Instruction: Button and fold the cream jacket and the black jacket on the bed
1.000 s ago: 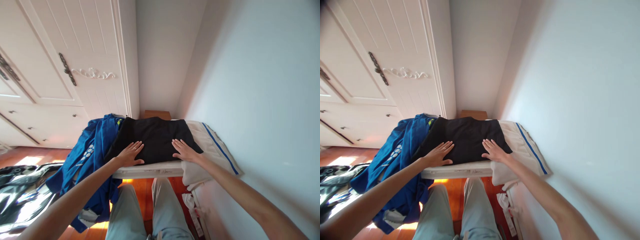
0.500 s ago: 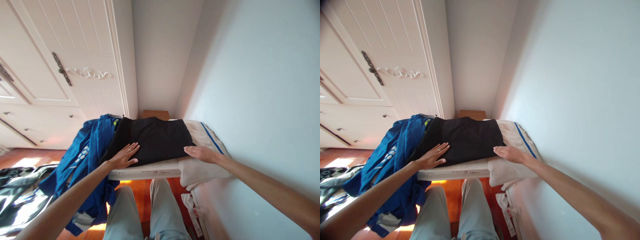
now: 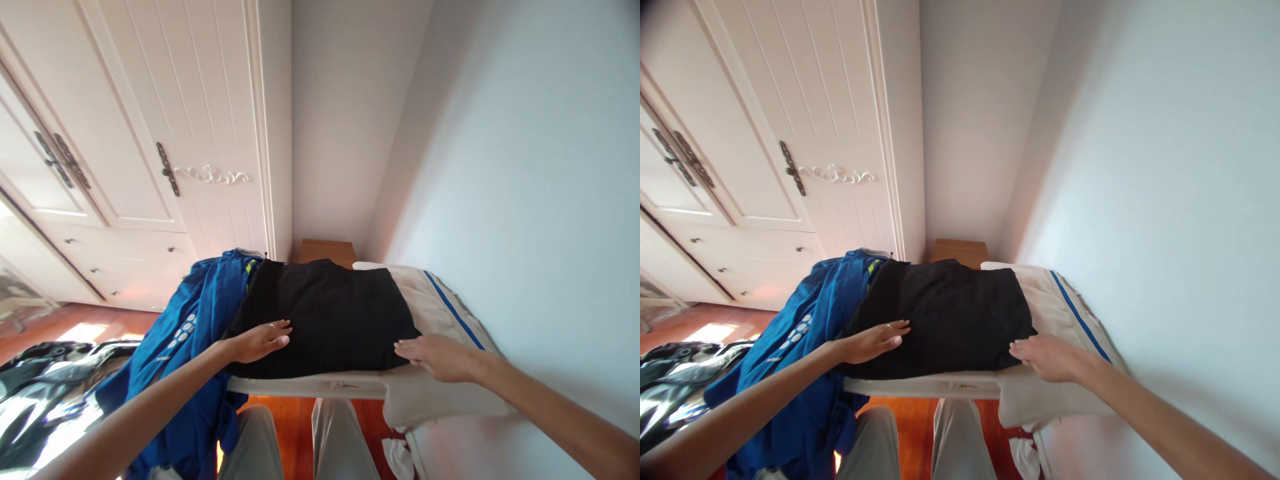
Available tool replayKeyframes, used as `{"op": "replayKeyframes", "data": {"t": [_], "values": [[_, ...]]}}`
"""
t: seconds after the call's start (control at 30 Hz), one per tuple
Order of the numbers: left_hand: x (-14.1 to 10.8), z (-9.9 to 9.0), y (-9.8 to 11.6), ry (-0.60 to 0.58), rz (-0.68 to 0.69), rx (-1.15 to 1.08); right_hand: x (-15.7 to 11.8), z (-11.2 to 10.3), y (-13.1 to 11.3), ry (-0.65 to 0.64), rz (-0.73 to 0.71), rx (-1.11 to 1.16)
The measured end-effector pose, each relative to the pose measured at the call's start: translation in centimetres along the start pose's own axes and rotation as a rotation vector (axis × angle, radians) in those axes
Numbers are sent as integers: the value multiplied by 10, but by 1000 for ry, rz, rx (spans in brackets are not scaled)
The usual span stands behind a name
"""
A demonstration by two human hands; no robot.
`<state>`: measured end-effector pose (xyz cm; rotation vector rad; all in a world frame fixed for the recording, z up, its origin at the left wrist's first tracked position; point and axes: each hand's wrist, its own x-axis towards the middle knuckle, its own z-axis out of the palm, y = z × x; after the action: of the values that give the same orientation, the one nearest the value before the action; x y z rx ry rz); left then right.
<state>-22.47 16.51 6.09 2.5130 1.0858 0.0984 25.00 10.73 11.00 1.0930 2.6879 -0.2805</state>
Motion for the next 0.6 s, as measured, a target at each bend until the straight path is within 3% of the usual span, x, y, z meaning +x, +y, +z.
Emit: {"op": "replayKeyframes", "data": {"t": [0.1,0.2,0.27,0.33,0.4,0.5,0.6], "values": [[34,-36,-5,190,-52,23,32,-31,-9,87,0,91],[86,-57,-16,338,-90,161,107,-60,-21,359,-37,60],[119,-54,-26,330,-104,233,173,-67,-28,475,-59,-10],[142,-41,-38,270,-95,271,237,-60,-31,549,-63,-61],[153,-25,-52,237,-77,282,283,-44,-25,524,-19,-82],[153,-7,-74,289,-53,226,303,-16,4,419,-16,-86],[147,-1,-94,367,-114,146,274,2,51,400,-16,-95]]}}
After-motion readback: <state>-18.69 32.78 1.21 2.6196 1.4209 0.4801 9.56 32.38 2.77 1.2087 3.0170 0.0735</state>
